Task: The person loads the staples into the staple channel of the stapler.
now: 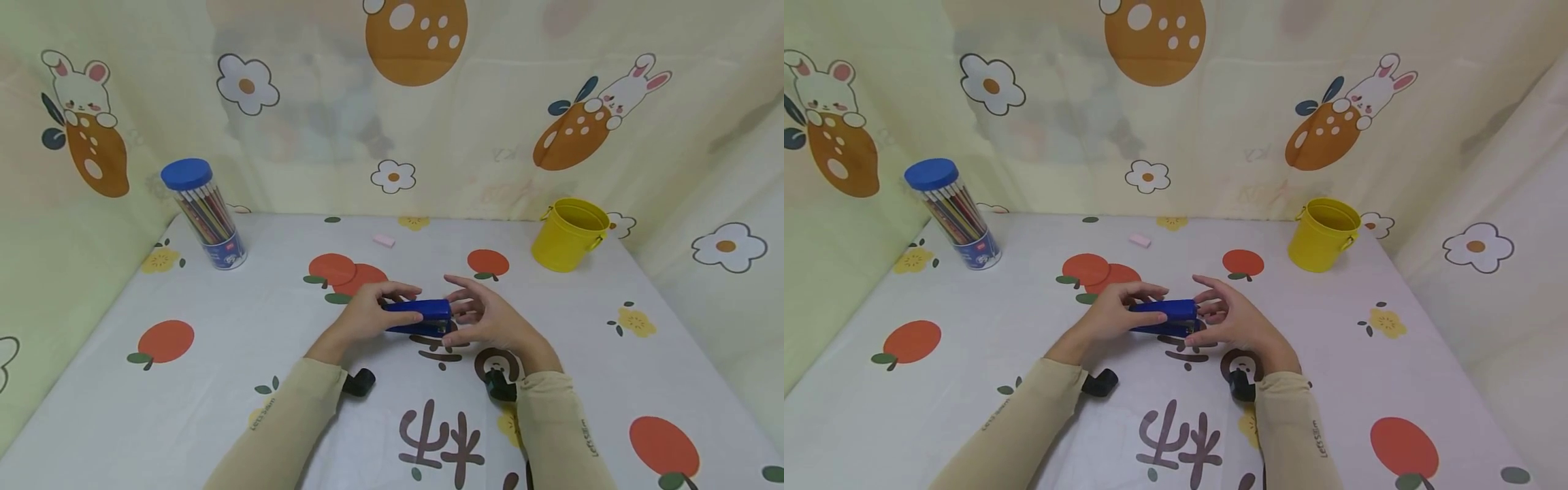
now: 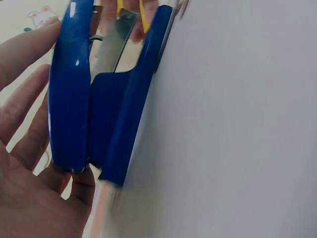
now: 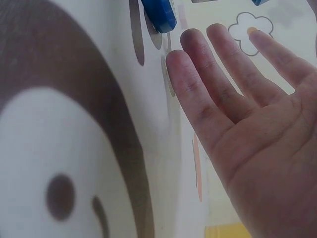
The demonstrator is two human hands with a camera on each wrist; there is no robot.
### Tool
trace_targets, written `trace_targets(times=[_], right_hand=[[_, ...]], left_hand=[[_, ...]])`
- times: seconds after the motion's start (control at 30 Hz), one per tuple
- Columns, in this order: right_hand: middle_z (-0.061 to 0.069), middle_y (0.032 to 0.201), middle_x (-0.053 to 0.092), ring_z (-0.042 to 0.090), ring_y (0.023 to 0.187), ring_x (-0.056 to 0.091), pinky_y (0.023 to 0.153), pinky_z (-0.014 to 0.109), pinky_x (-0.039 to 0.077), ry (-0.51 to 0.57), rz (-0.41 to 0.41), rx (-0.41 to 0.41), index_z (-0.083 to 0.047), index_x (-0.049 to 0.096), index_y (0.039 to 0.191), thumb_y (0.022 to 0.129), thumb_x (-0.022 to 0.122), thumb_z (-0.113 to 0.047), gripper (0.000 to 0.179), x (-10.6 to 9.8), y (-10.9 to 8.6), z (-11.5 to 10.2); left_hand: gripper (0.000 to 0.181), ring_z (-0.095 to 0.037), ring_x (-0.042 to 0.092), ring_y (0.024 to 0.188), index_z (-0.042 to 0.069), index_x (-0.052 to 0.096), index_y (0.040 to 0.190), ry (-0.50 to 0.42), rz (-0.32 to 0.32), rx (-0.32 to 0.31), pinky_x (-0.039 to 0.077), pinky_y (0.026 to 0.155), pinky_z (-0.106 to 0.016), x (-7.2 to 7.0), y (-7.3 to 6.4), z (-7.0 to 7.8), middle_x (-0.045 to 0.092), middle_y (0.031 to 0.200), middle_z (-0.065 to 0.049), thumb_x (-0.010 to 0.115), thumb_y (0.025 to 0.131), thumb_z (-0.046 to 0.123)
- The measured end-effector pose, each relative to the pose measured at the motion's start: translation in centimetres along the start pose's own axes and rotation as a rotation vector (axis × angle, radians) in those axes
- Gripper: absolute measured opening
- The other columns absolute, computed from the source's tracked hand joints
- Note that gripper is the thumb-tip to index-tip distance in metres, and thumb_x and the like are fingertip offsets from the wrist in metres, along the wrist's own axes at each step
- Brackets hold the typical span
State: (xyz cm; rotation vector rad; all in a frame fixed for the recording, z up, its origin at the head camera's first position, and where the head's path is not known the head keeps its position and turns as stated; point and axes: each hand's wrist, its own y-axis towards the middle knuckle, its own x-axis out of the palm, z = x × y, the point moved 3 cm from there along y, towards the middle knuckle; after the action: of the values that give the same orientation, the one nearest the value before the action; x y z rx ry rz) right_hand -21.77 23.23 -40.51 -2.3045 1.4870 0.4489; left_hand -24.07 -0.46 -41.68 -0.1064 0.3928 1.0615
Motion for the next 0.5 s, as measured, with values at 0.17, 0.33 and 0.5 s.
trace_targets(times=[0.17,0.33,0.5], right_hand=[[0.018,0.141,0.052,0.037,0.119,0.058,0.097,0.051,0.049,0.002,-0.003,-0.004,-0.019,0.031,0.158,0.077,0.091,-0.020,0.101,0.0,0.0,0.2],[0.018,0.139,0.053,0.037,0.117,0.059,0.097,0.050,0.049,0.000,-0.004,-0.011,-0.018,0.033,0.158,0.076,0.092,-0.022,0.101,0.2,-0.1,0.3],[0.019,0.139,0.053,0.037,0.118,0.059,0.099,0.050,0.048,-0.004,-0.001,-0.021,-0.015,0.033,0.157,0.076,0.091,-0.021,0.100,0.4,-0.3,0.4]], left_hand=[[0.042,-0.020,0.057,0.105,0.017,0.072,0.126,0.011,0.013,0.012,0.050,0.086,-0.038,0.5,0.1,0.0,0.068,0.112,0.006,0.080,0.089,0.035],[0.034,-0.015,0.057,0.106,0.022,0.076,0.119,0.058,0.056,0.000,0.049,0.089,-0.038,1.0,-0.1,0.1,0.068,0.112,0.011,0.080,0.088,0.036],[0.030,-0.014,0.058,0.108,0.023,0.077,0.117,0.170,0.053,-0.003,0.049,0.092,-0.037,1.5,-0.4,0.6,0.067,0.112,0.008,0.080,0.089,0.033]])
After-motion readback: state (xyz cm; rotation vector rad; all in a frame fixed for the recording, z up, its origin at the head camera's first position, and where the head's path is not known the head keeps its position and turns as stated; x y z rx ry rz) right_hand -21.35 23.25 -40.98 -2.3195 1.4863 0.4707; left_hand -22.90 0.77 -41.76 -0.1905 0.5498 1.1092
